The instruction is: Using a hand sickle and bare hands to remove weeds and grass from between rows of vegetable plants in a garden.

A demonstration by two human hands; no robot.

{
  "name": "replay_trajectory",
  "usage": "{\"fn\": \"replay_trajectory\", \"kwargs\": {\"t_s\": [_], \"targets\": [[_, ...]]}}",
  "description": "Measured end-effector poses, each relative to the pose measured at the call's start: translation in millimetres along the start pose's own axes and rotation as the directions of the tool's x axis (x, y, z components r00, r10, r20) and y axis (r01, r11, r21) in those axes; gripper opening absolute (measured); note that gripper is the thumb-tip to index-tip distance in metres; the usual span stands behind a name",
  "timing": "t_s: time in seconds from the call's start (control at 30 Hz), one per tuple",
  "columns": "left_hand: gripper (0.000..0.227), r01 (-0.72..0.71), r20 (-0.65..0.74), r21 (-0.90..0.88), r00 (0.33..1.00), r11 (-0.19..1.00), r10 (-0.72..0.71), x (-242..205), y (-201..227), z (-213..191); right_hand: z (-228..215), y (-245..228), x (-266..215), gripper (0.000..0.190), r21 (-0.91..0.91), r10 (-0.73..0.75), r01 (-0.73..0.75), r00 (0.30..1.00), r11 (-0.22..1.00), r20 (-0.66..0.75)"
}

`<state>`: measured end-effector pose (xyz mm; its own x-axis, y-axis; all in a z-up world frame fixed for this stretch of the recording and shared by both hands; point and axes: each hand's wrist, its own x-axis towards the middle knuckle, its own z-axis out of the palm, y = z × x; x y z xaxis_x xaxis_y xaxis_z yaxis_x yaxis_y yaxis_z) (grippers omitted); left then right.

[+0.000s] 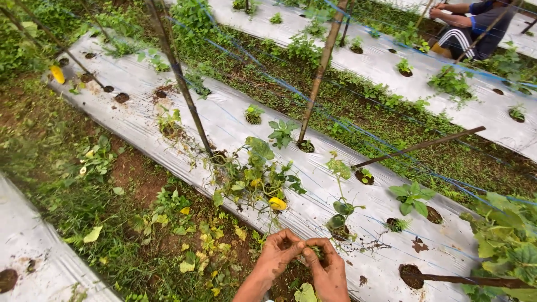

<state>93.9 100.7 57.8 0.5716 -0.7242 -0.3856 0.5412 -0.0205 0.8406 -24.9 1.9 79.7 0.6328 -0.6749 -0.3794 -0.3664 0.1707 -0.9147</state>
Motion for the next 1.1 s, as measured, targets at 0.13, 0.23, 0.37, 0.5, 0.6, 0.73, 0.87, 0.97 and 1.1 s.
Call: {"fn": "replay_trajectory", "kwargs": {"t_s": [0.13,0.23,0.37,0.5,0.6,0.73,0.87,0.97,1.1], "targets": [[0.02,0.049,0.065,-0.243,0.997,0.969,-0.034,3,-15,-3,-1,28,15,0.006,0.444,-0.08,0.003,0.985,0.896,0.154],[0.019,0.052,0.057,-0.329,0.998,0.943,-0.036,-8,-14,-8,3,44,20,0.005,0.597,0.005,-0.163,0.966,0.786,0.257],[0.016,0.101,0.009,-0.479,0.994,0.872,-0.111,-34,-10,-32,1,57,37,0.017,0.835,-0.1,-0.39,0.883,0.388,0.459],[0.016,0.109,-0.255,-0.256,0.951,0.96,-0.176,-83,-37,-73,16,67,60,0.012,0.74,0.079,-0.34,0.928,0.58,0.364],[0.01,0.039,-0.521,-0.248,0.837,0.968,-0.168,-114,-111,-117,26,114,76,0.019,0.358,0.209,-0.317,0.928,0.878,0.309],[0.028,0.057,-0.894,-0.34,0.29,0.939,-0.341,-183,-322,-173,11,250,118,0.032,-0.456,0.462,-0.3,0.834,0.838,0.3],[0.074,0.865,-0.791,-0.245,0.083,0.438,-0.606,-295,-518,-133,-69,346,140,0.056,-0.935,0.574,-0.172,0.818,0.31,0.04],[0.067,0.832,-0.739,-0.349,0.038,0.431,-0.672,-283,-568,-102,-81,324,120,0.019,-0.591,0.714,-0.601,0.697,0.538,-0.059],[0.061,0.801,-0.603,-0.496,-0.04,0.335,-0.797,-300,-624,-5,-143,333,112,0.019,-0.822,0.61,-0.366,0.792,0.435,-0.03]]}}
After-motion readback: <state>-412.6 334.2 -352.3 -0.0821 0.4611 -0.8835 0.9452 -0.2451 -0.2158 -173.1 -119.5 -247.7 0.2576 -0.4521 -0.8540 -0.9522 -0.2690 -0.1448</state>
